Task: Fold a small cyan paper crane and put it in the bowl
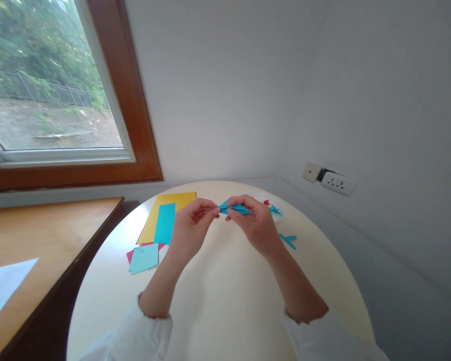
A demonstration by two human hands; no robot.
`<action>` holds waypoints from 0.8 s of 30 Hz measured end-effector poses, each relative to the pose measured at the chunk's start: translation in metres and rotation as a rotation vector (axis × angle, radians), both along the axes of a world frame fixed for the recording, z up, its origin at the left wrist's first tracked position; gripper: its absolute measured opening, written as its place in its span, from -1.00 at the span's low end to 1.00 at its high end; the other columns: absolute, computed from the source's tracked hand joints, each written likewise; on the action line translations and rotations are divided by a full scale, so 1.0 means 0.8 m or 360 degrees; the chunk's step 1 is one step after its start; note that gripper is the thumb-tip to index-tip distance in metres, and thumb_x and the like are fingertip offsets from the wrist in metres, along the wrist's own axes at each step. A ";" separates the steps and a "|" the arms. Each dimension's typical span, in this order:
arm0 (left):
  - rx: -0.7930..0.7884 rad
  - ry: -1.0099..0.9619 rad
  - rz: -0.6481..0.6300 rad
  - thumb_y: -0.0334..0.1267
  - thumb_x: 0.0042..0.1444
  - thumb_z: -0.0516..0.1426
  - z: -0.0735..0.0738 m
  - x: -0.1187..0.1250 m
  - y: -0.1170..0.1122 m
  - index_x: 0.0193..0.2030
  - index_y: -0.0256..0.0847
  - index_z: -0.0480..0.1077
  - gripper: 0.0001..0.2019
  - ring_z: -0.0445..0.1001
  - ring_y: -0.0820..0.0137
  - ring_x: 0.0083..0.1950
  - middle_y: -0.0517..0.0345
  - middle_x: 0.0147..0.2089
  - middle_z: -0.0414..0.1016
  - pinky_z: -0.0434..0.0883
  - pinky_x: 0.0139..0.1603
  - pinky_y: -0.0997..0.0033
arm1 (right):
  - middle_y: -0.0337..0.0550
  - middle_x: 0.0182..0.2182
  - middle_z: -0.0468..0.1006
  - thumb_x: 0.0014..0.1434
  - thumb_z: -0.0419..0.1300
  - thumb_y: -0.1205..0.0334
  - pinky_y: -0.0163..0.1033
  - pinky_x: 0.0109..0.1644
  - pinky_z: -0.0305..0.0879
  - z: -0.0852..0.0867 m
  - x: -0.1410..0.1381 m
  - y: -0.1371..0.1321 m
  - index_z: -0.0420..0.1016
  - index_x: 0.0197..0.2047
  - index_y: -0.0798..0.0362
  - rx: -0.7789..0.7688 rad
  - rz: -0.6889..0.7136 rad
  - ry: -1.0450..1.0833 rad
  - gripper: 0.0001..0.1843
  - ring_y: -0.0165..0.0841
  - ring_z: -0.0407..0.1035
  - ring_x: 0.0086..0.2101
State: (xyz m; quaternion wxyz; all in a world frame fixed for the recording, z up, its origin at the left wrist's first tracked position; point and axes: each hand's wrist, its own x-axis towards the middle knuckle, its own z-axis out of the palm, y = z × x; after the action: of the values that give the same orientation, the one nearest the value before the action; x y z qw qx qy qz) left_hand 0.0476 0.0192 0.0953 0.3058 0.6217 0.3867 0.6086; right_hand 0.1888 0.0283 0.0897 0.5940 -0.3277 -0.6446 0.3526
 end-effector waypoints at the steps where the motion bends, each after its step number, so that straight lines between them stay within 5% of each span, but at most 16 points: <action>1: -0.0015 -0.0004 0.0006 -0.27 -0.08 0.18 0.000 0.000 0.000 -0.48 -0.24 0.38 -0.91 0.46 0.42 -0.42 0.17 -0.50 0.46 0.42 -0.39 0.46 | -0.20 -0.42 0.48 -0.03 0.19 0.20 -0.27 -0.33 0.39 0.000 -0.001 0.000 0.39 -0.40 0.08 0.0010 -0.0030 -0.0012 -0.87 -0.42 0.38 -0.43; 7: -0.0056 0.0038 0.0018 -0.28 -0.09 0.18 0.002 0.001 -0.003 -0.51 -0.24 0.41 -0.92 0.45 0.41 -0.41 0.16 -0.50 0.47 0.40 -0.36 0.44 | -0.22 -0.47 0.46 -0.03 0.17 0.22 -0.28 -0.37 0.34 0.000 -0.004 -0.001 0.38 -0.41 0.08 0.0020 -0.0132 -0.0055 -0.88 -0.42 0.38 -0.47; 15: -0.0075 0.0004 0.0002 -0.26 -0.09 0.19 0.001 0.002 -0.003 -0.51 -0.25 0.40 -0.90 0.45 0.42 -0.42 0.17 -0.51 0.46 0.40 -0.36 0.45 | -0.23 -0.46 0.46 0.01 0.19 0.17 -0.28 -0.37 0.34 0.000 -0.002 -0.001 0.36 -0.41 0.08 0.0019 0.0013 -0.0019 -0.86 -0.43 0.38 -0.47; 24: -0.0190 -0.0121 -0.0060 -0.22 -0.11 0.22 0.004 0.004 -0.005 -0.48 -0.26 0.40 -0.85 0.48 0.41 -0.43 0.16 -0.51 0.46 0.42 -0.38 0.44 | -0.20 -0.44 0.45 0.03 0.15 0.20 -0.27 -0.34 0.28 -0.002 -0.004 -0.001 0.36 -0.42 0.07 0.0179 -0.0277 -0.0133 -0.89 -0.41 0.32 -0.45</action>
State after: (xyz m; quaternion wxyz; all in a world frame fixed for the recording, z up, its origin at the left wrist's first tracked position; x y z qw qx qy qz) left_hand 0.0505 0.0148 0.0987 0.3682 0.5859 0.3987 0.6019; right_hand 0.1853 0.0272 0.0877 0.6124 -0.3630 -0.6566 0.2491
